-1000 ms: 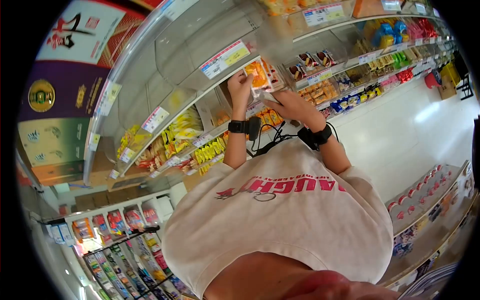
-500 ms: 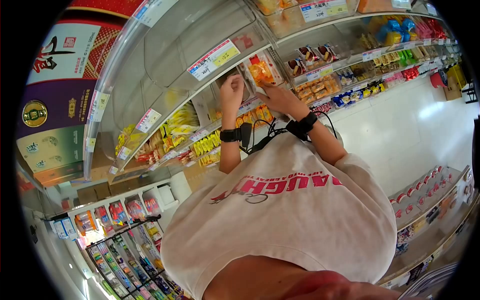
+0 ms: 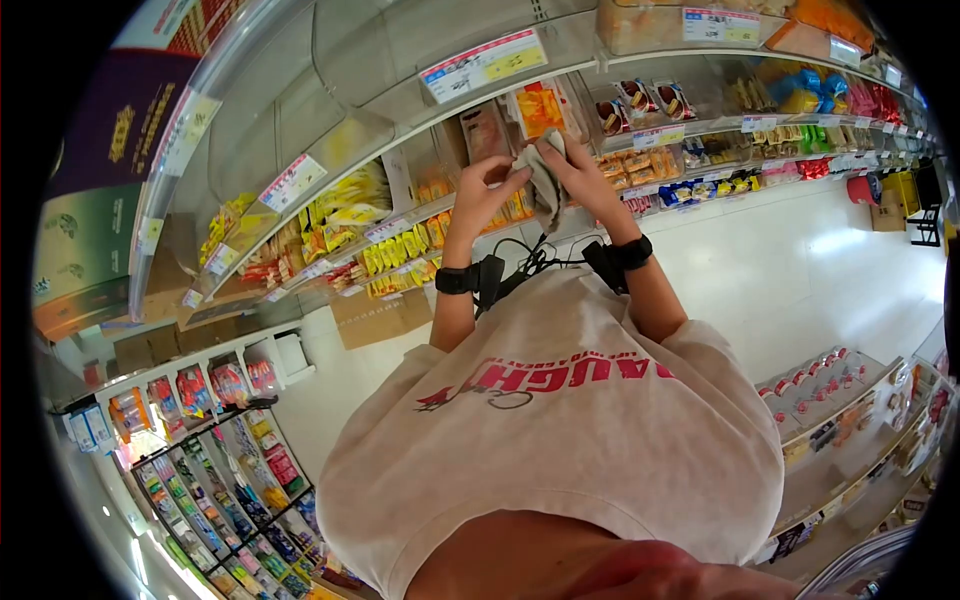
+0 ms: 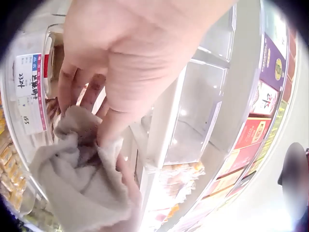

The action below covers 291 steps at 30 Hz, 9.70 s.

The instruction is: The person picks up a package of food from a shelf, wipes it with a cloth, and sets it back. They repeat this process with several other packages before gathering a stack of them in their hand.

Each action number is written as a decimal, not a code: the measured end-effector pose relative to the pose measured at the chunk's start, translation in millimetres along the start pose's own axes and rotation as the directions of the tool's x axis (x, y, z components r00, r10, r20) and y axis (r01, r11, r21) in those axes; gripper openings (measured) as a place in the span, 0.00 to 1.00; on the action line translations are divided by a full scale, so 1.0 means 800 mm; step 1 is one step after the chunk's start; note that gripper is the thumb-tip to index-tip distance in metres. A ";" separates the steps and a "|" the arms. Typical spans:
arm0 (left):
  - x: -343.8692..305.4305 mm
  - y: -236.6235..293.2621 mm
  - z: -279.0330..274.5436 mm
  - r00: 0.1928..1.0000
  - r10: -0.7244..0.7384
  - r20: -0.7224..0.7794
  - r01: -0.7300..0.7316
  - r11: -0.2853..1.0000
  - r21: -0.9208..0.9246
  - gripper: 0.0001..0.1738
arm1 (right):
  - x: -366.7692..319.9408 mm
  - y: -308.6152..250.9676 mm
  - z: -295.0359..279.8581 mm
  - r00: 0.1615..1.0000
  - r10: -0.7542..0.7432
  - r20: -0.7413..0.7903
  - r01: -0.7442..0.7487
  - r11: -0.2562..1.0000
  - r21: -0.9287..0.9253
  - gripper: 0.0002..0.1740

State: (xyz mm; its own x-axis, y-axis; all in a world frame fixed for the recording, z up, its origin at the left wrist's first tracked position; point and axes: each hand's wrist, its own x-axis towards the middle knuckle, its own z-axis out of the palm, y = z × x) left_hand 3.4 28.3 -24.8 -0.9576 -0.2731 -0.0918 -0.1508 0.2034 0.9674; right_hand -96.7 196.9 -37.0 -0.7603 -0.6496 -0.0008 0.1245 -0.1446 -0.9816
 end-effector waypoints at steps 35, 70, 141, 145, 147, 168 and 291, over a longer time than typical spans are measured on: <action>-0.096 0.078 0.081 0.951 0.098 -0.294 -0.209 0.904 -0.373 0.15 | -0.147 -0.079 -0.044 0.989 0.144 -0.012 -0.144 0.981 -0.133 0.17; -0.152 0.028 0.089 0.946 -0.323 -0.038 0.130 0.482 -0.866 0.22 | -0.139 -0.042 0.000 0.999 -0.039 -0.032 0.033 0.982 -0.185 0.25; -0.022 0.043 -0.056 0.865 0.415 -0.283 -0.275 0.863 0.424 0.07 | 0.048 -0.016 0.019 0.885 -0.290 -0.365 0.258 0.957 -0.134 0.19; -0.037 0.059 -0.044 0.697 0.646 -0.311 -0.456 0.734 0.503 0.06 | 0.012 -0.044 0.071 0.912 -0.411 0.008 0.399 0.879 -0.262 0.20; -0.040 0.068 -0.040 0.635 0.663 -0.396 -0.464 0.738 0.490 0.07 | -0.008 -0.049 0.093 0.876 -0.436 0.206 0.463 0.880 -0.103 0.20; -0.117 0.037 -0.061 0.801 0.074 -0.594 -0.188 0.973 -0.132 0.10 | -0.024 -0.039 0.147 0.993 -0.028 -0.119 0.037 0.997 0.068 0.18; -0.144 0.029 0.036 0.985 -0.130 -0.114 0.079 0.925 -0.371 0.17 | -0.120 -0.039 0.035 0.983 0.146 -0.115 -0.159 0.980 -0.117 0.19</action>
State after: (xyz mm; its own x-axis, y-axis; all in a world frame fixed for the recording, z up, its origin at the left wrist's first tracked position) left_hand 103.3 91.3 1.3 -0.8955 -0.4029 -0.1892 -0.1243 -0.1819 0.9754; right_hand -10.1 243.0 -0.8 -0.8024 -0.5732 -0.1660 0.1686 0.0491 -0.9845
